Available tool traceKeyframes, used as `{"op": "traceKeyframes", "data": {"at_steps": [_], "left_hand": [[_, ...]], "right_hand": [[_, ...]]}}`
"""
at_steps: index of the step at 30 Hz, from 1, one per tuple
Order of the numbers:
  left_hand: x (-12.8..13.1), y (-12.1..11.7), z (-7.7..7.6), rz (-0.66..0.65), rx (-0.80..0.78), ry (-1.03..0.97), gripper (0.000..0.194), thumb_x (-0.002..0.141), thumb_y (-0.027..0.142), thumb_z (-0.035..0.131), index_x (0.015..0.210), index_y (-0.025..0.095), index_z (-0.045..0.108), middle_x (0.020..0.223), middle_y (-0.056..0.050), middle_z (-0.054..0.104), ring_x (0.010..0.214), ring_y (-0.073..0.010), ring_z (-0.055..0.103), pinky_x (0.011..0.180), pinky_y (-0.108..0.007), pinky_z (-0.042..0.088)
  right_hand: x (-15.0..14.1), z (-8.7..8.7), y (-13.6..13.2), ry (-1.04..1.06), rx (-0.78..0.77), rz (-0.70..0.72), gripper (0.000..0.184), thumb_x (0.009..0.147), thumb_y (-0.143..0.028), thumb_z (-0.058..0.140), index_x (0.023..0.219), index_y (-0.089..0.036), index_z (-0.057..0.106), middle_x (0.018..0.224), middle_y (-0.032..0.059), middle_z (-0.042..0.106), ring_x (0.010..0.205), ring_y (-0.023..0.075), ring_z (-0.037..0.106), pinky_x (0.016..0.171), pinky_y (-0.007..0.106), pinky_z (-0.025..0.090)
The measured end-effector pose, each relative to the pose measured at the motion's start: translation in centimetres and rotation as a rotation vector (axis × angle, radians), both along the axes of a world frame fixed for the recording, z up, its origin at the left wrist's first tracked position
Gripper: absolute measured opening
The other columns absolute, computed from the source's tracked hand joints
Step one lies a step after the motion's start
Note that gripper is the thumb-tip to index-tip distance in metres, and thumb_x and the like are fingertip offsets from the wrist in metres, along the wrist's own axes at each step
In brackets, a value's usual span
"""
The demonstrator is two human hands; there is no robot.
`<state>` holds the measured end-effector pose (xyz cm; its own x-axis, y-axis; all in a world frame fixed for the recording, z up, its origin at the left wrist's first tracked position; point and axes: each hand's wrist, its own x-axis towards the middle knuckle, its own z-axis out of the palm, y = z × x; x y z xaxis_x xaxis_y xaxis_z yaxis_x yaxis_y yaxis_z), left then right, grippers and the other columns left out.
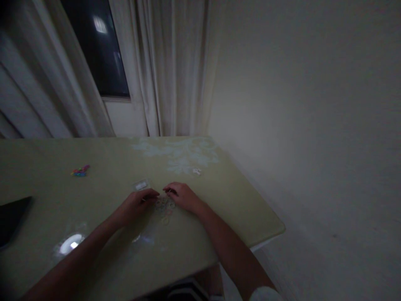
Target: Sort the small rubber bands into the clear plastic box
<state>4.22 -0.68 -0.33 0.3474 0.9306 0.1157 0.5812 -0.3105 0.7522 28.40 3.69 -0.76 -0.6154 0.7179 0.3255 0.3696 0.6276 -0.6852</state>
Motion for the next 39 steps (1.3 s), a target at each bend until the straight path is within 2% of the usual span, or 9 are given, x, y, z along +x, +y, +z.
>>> {"op": "traceKeyframes", "data": {"at_steps": [4,8,11,15,20,27,33,37,39], "left_hand": [[-1.0,0.1,0.9,0.024,0.001,-0.027,0.031,0.092,0.037,0.054,0.106,0.021,0.075,0.101,-0.008,0.082,0.094,-0.0254,0.076,0.084,-0.035,0.056],[-0.7,-0.5,1.5,-0.025,-0.026,0.059,0.027,0.089,0.04,0.058,0.095,0.02,0.075,0.086,-0.006,0.077,0.078,-0.0214,0.07,0.07,-0.03,0.051],[0.1,-0.9,1.6,-0.094,-0.036,0.152,0.02,0.083,0.034,0.065,0.092,0.02,0.076,0.084,-0.004,0.074,0.075,-0.0201,0.066,0.068,-0.028,0.048],[0.6,-1.0,1.2,-0.14,0.022,0.212,0.019,0.085,0.026,0.063,0.094,0.022,0.079,0.09,-0.005,0.074,0.079,-0.021,0.068,0.073,-0.029,0.047],[0.4,-0.7,0.9,-0.138,0.077,0.222,0.024,0.087,0.018,0.057,0.091,0.023,0.081,0.089,-0.006,0.075,0.081,-0.0209,0.069,0.074,-0.029,0.047],[0.2,-0.4,1.7,-0.032,0.103,-0.094,0.026,0.093,0.031,0.057,0.099,0.022,0.08,0.093,-0.007,0.082,0.081,-0.0206,0.074,0.072,-0.029,0.053],[0.6,-0.6,1.8,0.088,0.205,-0.281,0.019,0.087,0.036,0.071,0.078,0.02,0.064,0.068,0.002,0.069,0.062,-0.0147,0.064,0.058,-0.023,0.047],[0.7,-0.6,1.9,0.061,0.154,-0.36,0.022,0.09,0.038,0.069,0.102,0.02,0.071,0.073,0.0,0.074,0.066,-0.0169,0.069,0.062,-0.026,0.052],[0.6,-0.5,2.0,0.029,0.135,-0.335,0.023,0.092,0.039,0.067,0.103,0.02,0.075,0.084,-0.004,0.079,0.077,-0.0198,0.074,0.07,-0.03,0.057]], "right_hand": [[0.6,0.4,0.3,-0.036,0.048,-0.06,0.026,0.098,-0.011,0.06,0.12,-0.018,0.074,0.113,0.0093,0.074,0.101,0.0189,0.069,0.092,0.033,0.053],[0.9,0.8,0.2,-0.055,0.084,-0.078,0.022,0.096,-0.008,0.062,0.111,-0.017,0.075,0.108,0.0077,0.07,0.094,0.017,0.066,0.088,0.031,0.052],[0.8,1.0,-0.2,-0.057,0.048,0.009,0.009,0.093,-0.016,0.073,0.101,-0.018,0.077,0.101,0.0046,0.065,0.084,0.0147,0.063,0.081,0.028,0.052],[0.5,1.1,-0.6,-0.076,0.011,0.179,0.009,0.088,-0.021,0.083,0.096,-0.02,0.079,0.103,0.0038,0.064,0.096,0.0172,0.064,0.091,0.029,0.051],[0.6,0.9,-0.7,-0.123,0.04,0.2,0.007,0.089,-0.02,0.081,0.096,-0.02,0.08,0.106,0.0048,0.064,0.1,0.0182,0.064,0.094,0.03,0.05],[0.8,0.9,-0.6,-0.152,0.066,0.228,0.008,0.088,-0.022,0.082,0.095,-0.019,0.08,0.107,0.0056,0.066,0.1,0.0185,0.065,0.093,0.029,0.05],[0.4,1.1,-1.1,-0.191,0.056,0.212,0.009,0.086,-0.015,0.079,0.094,-0.016,0.074,0.103,0.0044,0.063,0.089,0.0162,0.061,0.082,0.026,0.047],[0.2,1.1,-1.2,-0.131,0.015,0.194,0.011,0.084,-0.013,0.075,0.093,-0.016,0.069,0.099,0.003,0.06,0.084,0.0149,0.057,0.076,0.024,0.045],[0.3,1.1,-1.1,-0.06,-0.032,0.15,0.008,0.088,-0.016,0.071,0.094,-0.017,0.066,0.094,0.0015,0.059,0.079,0.014,0.055,0.073,0.024,0.044]]}}
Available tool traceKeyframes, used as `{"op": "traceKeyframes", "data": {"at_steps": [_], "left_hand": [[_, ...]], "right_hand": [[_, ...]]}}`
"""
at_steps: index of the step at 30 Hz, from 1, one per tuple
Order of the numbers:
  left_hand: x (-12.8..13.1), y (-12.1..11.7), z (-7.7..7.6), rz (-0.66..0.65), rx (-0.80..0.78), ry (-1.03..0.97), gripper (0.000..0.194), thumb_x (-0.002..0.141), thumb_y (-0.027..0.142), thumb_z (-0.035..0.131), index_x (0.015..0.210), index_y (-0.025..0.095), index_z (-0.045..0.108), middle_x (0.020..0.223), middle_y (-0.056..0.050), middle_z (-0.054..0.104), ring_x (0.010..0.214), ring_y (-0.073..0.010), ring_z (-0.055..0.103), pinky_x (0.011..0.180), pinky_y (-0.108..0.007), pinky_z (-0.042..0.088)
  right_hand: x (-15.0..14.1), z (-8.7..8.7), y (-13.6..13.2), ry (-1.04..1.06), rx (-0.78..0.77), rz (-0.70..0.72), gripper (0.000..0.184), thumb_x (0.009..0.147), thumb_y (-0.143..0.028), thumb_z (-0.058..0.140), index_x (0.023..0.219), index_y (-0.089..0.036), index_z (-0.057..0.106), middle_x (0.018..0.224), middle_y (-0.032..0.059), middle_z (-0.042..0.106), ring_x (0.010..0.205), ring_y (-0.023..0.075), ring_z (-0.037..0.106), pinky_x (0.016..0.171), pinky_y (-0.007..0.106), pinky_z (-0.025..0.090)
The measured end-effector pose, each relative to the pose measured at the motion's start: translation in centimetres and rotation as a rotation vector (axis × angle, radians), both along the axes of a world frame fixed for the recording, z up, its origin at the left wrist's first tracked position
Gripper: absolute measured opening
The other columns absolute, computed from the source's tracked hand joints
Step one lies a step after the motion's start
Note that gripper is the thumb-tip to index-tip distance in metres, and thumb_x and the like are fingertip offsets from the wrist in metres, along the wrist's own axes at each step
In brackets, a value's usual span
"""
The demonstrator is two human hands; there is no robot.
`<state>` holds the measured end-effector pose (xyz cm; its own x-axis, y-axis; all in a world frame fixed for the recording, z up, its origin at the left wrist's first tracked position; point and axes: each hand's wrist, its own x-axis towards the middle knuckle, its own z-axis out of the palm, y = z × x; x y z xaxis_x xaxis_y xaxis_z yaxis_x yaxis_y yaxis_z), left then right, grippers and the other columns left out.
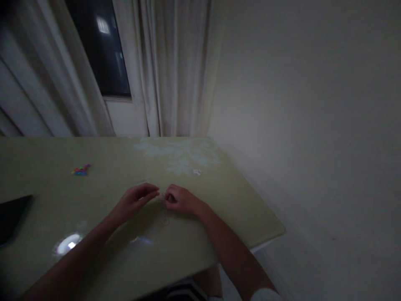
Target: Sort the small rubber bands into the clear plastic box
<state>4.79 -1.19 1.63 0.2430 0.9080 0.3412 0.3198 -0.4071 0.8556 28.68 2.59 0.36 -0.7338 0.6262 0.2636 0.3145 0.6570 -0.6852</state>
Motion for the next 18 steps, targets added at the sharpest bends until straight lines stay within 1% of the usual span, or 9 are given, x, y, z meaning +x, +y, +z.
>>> {"op": "traceKeyframes", "data": {"at_steps": [2,4,7,10,11,13,15,16,18], "left_hand": [[-0.2,0.1,-0.1,-0.01,-0.001,0.018,0.022,0.092,0.039,0.067,0.094,0.021,0.078,0.089,-0.007,0.081,0.083,-0.022,0.076,0.075,-0.032,0.058],[-0.2,0.3,-0.4,-0.014,-0.014,0.006,0.02,0.091,0.039,0.068,0.091,0.021,0.079,0.088,-0.007,0.081,0.082,-0.0228,0.077,0.076,-0.033,0.06],[-0.2,0.4,-1.2,-0.025,-0.052,-0.085,0.021,0.089,0.039,0.072,0.099,0.021,0.077,0.091,-0.007,0.082,0.083,-0.0236,0.078,0.077,-0.035,0.062],[-0.1,0.5,-1.6,-0.037,-0.06,-0.152,0.026,0.088,0.037,0.074,0.109,0.021,0.075,0.093,-0.007,0.082,0.085,-0.0234,0.079,0.081,-0.037,0.063],[0.0,0.5,-1.7,-0.037,-0.044,-0.148,0.024,0.089,0.036,0.074,0.108,0.021,0.076,0.093,-0.007,0.081,0.085,-0.0229,0.079,0.08,-0.037,0.063],[0.0,0.4,-1.6,-0.031,0.021,-0.118,0.017,0.089,0.033,0.072,0.098,0.021,0.079,0.093,-0.008,0.078,0.085,-0.0221,0.077,0.078,-0.035,0.063],[0.2,0.3,-1.4,-0.016,0.078,-0.099,0.014,0.088,0.033,0.072,0.09,0.022,0.081,0.094,-0.008,0.076,0.086,-0.0216,0.076,0.077,-0.033,0.063],[0.3,0.2,-1.3,-0.009,0.078,-0.102,0.013,0.088,0.032,0.073,0.088,0.022,0.081,0.092,-0.008,0.076,0.085,-0.0213,0.076,0.076,-0.032,0.062],[0.5,0.1,-1.2,-0.006,0.022,-0.136,0.011,0.086,0.032,0.075,0.086,0.022,0.079,0.086,-0.006,0.077,0.08,-0.0206,0.076,0.075,-0.032,0.062]], "right_hand": [[0.0,0.0,0.1,0.078,-0.06,-0.056,0.005,0.091,-0.021,0.068,0.094,-0.018,0.064,0.089,0.0002,0.058,0.075,0.0135,0.052,0.07,0.024,0.042],[0.0,0.0,0.1,0.154,-0.11,-0.096,0.01,0.094,-0.027,0.066,0.094,-0.018,0.063,0.085,-0.0004,0.057,0.073,0.0135,0.051,0.068,0.025,0.041],[-0.2,0.1,-0.1,0.225,-0.145,-0.132,0.019,0.097,-0.036,0.063,0.095,-0.018,0.062,0.083,-0.0009,0.056,0.074,0.0137,0.051,0.068,0.025,0.04],[-0.5,0.1,-0.3,0.248,-0.164,-0.14,0.022,0.098,-0.04,0.061,0.097,-0.018,0.061,0.082,-0.0015,0.055,0.074,0.0132,0.05,0.067,0.025,0.039],[-0.6,0.0,-0.3,0.25,-0.171,-0.136,0.023,0.099,-0.041,0.06,0.097,-0.018,0.061,0.082,-0.0018,0.054,0.073,0.013,0.049,0.066,0.025,0.039],[-0.8,-0.2,-0.4,0.251,-0.187,-0.13,0.025,0.099,-0.042,0.06,0.097,-0.018,0.06,0.08,-0.0023,0.054,0.071,0.0127,0.047,0.064,0.025,0.038],[-0.9,-0.3,-0.3,0.244,-0.195,-0.135,0.026,0.099,-0.044,0.06,0.097,-0.018,0.06,0.079,-0.0026,0.054,0.07,0.0126,0.046,0.063,0.025,0.036],[-1.0,-0.4,-0.3,0.242,-0.195,-0.139,0.027,0.099,-0.045,0.06,0.098,-0.018,0.06,0.079,-0.0026,0.054,0.07,0.0126,0.046,0.063,0.025,0.036],[-1.0,-0.4,-0.4,0.249,-0.192,-0.138,0.028,0.1,-0.046,0.059,0.098,-0.019,0.059,0.08,-0.0023,0.055,0.071,0.0129,0.047,0.064,0.025,0.036]]}}
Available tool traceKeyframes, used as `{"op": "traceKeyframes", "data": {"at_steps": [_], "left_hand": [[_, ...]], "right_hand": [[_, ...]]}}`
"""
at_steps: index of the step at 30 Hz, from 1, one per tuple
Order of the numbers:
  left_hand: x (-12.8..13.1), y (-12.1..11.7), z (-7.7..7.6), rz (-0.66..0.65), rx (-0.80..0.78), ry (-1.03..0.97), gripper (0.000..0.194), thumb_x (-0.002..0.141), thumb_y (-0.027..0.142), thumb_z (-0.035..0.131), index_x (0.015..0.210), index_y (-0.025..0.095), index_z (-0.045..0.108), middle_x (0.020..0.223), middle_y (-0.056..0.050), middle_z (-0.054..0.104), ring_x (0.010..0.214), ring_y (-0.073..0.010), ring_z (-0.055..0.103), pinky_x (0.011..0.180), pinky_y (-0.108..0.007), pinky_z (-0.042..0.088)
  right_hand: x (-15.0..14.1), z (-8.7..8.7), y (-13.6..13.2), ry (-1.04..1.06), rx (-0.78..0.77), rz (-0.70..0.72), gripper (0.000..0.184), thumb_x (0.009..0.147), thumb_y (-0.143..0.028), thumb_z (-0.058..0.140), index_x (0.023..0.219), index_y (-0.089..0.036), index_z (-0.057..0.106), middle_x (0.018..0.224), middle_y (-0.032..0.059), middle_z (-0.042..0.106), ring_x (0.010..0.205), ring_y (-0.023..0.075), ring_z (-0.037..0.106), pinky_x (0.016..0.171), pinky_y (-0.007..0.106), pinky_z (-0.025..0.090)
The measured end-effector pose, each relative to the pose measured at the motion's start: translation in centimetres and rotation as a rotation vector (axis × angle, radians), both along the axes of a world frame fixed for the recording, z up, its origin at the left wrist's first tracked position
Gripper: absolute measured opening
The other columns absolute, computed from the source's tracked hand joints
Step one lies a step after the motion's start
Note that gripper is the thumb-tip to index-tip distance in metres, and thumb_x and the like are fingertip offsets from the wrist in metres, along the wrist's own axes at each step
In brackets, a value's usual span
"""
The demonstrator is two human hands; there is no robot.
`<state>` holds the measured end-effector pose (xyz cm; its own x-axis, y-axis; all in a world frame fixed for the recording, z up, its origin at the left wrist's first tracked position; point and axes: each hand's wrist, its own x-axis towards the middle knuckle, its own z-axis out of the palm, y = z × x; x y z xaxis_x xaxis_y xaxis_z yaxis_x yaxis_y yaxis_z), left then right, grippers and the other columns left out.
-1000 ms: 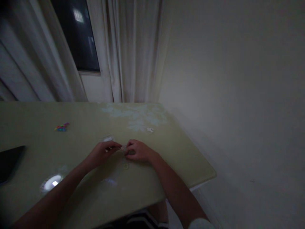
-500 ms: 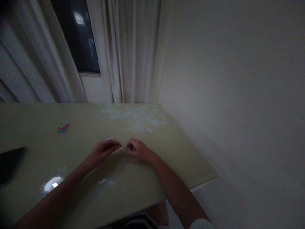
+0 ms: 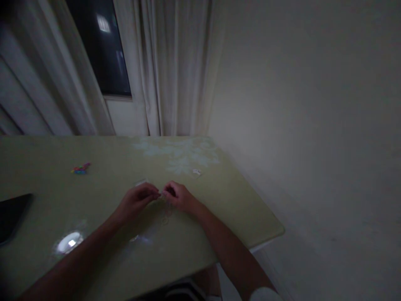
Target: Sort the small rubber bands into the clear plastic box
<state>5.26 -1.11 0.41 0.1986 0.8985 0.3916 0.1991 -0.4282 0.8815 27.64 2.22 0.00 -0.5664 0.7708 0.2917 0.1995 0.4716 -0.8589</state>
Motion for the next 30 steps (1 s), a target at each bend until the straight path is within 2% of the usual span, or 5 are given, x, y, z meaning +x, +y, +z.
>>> {"op": "traceKeyframes", "data": {"at_steps": [7,15,22,26,30], "left_hand": [[0.7,-0.6,0.4,-0.008,-0.098,-0.167,0.023,0.083,0.035,0.081,0.077,0.019,0.065,0.073,-0.001,0.073,0.071,-0.0175,0.074,0.071,-0.029,0.061],[1.3,-1.1,0.8,0.031,-0.117,-0.234,0.044,0.078,0.048,0.088,0.077,0.02,0.054,0.067,0.008,0.055,0.058,-0.0107,0.064,0.055,-0.021,0.054],[1.0,-0.9,0.9,0.028,-0.055,-0.114,0.034,0.087,0.05,0.078,0.099,0.019,0.079,0.084,-0.007,0.081,0.075,-0.021,0.078,0.07,-0.032,0.065],[0.7,-1.0,0.9,0.108,-0.09,-0.116,0.03,0.083,0.048,0.082,0.092,0.019,0.083,0.072,-0.007,0.081,0.062,-0.0204,0.076,0.062,-0.031,0.064],[0.7,-1.2,1.0,0.157,-0.149,-0.103,0.027,0.075,0.043,0.089,0.073,0.019,0.076,0.058,-0.002,0.075,0.051,-0.0173,0.07,0.052,-0.026,0.056]], "right_hand": [[-0.2,0.7,-0.4,0.063,-0.023,-0.006,0.031,0.099,-0.05,0.058,0.096,-0.019,0.057,0.078,-0.0026,0.052,0.07,0.0135,0.046,0.066,0.027,0.038],[-0.5,0.7,-0.9,0.089,-0.004,-0.016,0.03,0.099,-0.049,0.058,0.098,-0.019,0.058,0.079,-0.0021,0.053,0.071,0.0136,0.047,0.065,0.026,0.038],[-0.9,0.9,-1.4,0.113,-0.002,-0.004,0.036,0.101,-0.056,0.056,0.098,-0.019,0.058,0.083,-0.0004,0.056,0.073,0.014,0.05,0.069,0.027,0.042],[-0.9,0.8,-1.3,0.119,0.001,-0.017,0.038,0.1,-0.057,0.056,0.099,-0.019,0.057,0.081,-0.0009,0.056,0.072,0.0139,0.05,0.067,0.027,0.042],[-0.9,0.7,-1.3,0.131,0.018,-0.021,0.034,0.101,-0.053,0.056,0.098,-0.019,0.058,0.081,-0.0011,0.055,0.072,0.0139,0.05,0.067,0.026,0.041]]}}
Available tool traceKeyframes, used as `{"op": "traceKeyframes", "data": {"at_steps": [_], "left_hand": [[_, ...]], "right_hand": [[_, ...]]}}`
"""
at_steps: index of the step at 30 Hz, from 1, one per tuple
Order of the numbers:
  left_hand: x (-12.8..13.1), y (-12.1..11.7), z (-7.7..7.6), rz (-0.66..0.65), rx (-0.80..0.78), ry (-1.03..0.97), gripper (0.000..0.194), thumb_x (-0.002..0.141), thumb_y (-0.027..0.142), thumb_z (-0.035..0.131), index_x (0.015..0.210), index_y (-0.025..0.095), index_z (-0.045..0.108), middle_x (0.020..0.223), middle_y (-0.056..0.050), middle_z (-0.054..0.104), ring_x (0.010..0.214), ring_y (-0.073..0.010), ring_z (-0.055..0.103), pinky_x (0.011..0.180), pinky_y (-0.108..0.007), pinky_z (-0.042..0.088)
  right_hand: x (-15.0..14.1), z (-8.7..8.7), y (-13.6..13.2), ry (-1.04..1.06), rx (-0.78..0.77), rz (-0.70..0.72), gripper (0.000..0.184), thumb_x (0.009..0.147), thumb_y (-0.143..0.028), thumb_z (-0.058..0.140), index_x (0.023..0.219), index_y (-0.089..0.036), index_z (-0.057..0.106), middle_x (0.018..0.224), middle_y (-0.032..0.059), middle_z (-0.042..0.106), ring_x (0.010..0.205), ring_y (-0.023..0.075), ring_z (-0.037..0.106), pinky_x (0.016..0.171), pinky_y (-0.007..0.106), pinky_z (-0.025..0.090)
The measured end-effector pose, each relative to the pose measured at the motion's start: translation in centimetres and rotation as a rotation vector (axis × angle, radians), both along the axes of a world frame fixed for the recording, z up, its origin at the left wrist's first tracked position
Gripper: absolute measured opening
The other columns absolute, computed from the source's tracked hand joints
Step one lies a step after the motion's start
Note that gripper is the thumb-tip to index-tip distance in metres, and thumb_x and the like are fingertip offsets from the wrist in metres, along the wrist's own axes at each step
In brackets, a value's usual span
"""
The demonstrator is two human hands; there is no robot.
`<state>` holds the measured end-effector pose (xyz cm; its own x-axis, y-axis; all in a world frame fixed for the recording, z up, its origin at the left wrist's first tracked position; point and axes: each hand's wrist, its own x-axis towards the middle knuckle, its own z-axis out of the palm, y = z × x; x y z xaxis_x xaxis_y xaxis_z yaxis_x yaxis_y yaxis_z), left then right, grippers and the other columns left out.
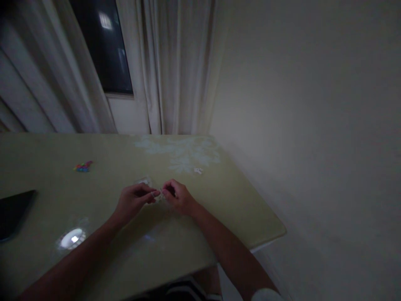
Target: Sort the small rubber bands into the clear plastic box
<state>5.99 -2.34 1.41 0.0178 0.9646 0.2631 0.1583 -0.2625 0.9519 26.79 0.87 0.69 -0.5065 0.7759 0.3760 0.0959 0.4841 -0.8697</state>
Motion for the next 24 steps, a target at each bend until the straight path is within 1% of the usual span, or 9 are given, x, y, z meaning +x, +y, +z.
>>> {"op": "traceKeyframes", "data": {"at_steps": [4,5,7,9,11,14,18,20,24], "left_hand": [[0.17,0.03,-0.16,0.009,0.063,0.031,0.037,0.073,0.044,0.09,0.063,0.019,0.065,0.052,0.002,0.067,0.047,-0.0127,0.061,0.046,-0.021,0.046],[0.21,0.07,-0.21,0.004,0.084,0.035,0.034,0.074,0.044,0.089,0.067,0.019,0.067,0.056,0.001,0.068,0.049,-0.013,0.062,0.048,-0.021,0.046],[0.23,0.16,-0.27,-0.03,0.109,0.019,0.028,0.077,0.043,0.087,0.088,0.019,0.076,0.075,-0.002,0.078,0.061,-0.016,0.069,0.057,-0.024,0.054],[0.2,0.21,-0.26,-0.083,0.118,-0.003,0.033,0.083,0.043,0.083,0.107,0.021,0.079,0.095,-0.007,0.083,0.076,-0.0203,0.076,0.069,-0.03,0.06],[0.12,0.18,-0.18,-0.108,0.137,0.004,0.028,0.086,0.043,0.08,0.104,0.022,0.082,0.096,-0.008,0.084,0.083,-0.0233,0.079,0.077,-0.033,0.062],[-0.01,0.02,-0.02,-0.077,0.154,0.033,0.022,0.086,0.044,0.081,0.091,0.022,0.084,0.086,-0.008,0.084,0.081,-0.0236,0.079,0.076,-0.033,0.063],[-0.19,0.05,-0.21,-0.006,0.154,-0.026,0.026,0.083,0.045,0.084,0.084,0.019,0.079,0.093,-0.01,0.084,0.082,-0.0239,0.08,0.077,-0.035,0.065],[-0.27,0.33,-0.46,0.028,0.156,-0.033,0.029,0.082,0.045,0.084,0.081,0.018,0.074,0.089,-0.011,0.084,0.081,-0.024,0.08,0.075,-0.034,0.065],[-0.13,0.75,-0.09,0.024,0.161,-0.002,0.029,0.089,0.044,0.075,0.1,0.018,0.075,0.094,-0.011,0.084,0.078,-0.0226,0.081,0.07,-0.032,0.064]], "right_hand": [[-0.06,0.29,-0.34,-0.007,-0.006,0.007,0.033,0.1,-0.052,0.058,0.098,-0.019,0.058,0.082,-0.0006,0.057,0.073,0.0142,0.051,0.069,0.027,0.042],[-0.08,0.37,-0.42,-0.013,-0.008,0.01,0.034,0.1,-0.053,0.058,0.098,-0.019,0.058,0.083,-0.0003,0.057,0.074,0.0144,0.052,0.07,0.027,0.043],[-0.13,0.45,-0.51,-0.008,-0.006,0.015,0.034,0.101,-0.054,0.058,0.098,-0.019,0.058,0.085,0.0004,0.058,0.076,0.015,0.052,0.072,0.028,0.044],[-0.16,0.41,-0.51,0.006,-0.003,0.022,0.035,0.101,-0.054,0.057,0.098,-0.02,0.059,0.085,0.0009,0.059,0.076,0.0151,0.052,0.073,0.029,0.044],[-0.18,0.29,-0.45,0.012,-0.005,0.033,0.035,0.102,-0.054,0.057,0.098,-0.019,0.059,0.084,0.0006,0.058,0.075,0.0147,0.051,0.071,0.028,0.043],[-0.09,0.2,-0.27,0.005,-0.024,0.045,0.035,0.101,-0.054,0.059,0.098,-0.018,0.061,0.082,-0.0001,0.058,0.073,0.0142,0.051,0.069,0.027,0.042],[0.36,0.47,0.02,-0.022,-0.043,0.052,0.032,0.097,-0.05,0.067,0.099,-0.018,0.065,0.083,-0.0003,0.06,0.071,0.0134,0.05,0.067,0.026,0.041],[0.64,0.67,0.09,-0.062,-0.005,0.058,0.029,0.096,-0.046,0.07,0.098,-0.018,0.068,0.082,-0.0004,0.06,0.07,0.0132,0.05,0.067,0.026,0.041],[0.79,0.76,0.07,-0.131,0.099,0.067,0.025,0.099,-0.042,0.067,0.098,-0.018,0.072,0.086,0.0018,0.061,0.074,0.0144,0.054,0.071,0.027,0.044]]}}
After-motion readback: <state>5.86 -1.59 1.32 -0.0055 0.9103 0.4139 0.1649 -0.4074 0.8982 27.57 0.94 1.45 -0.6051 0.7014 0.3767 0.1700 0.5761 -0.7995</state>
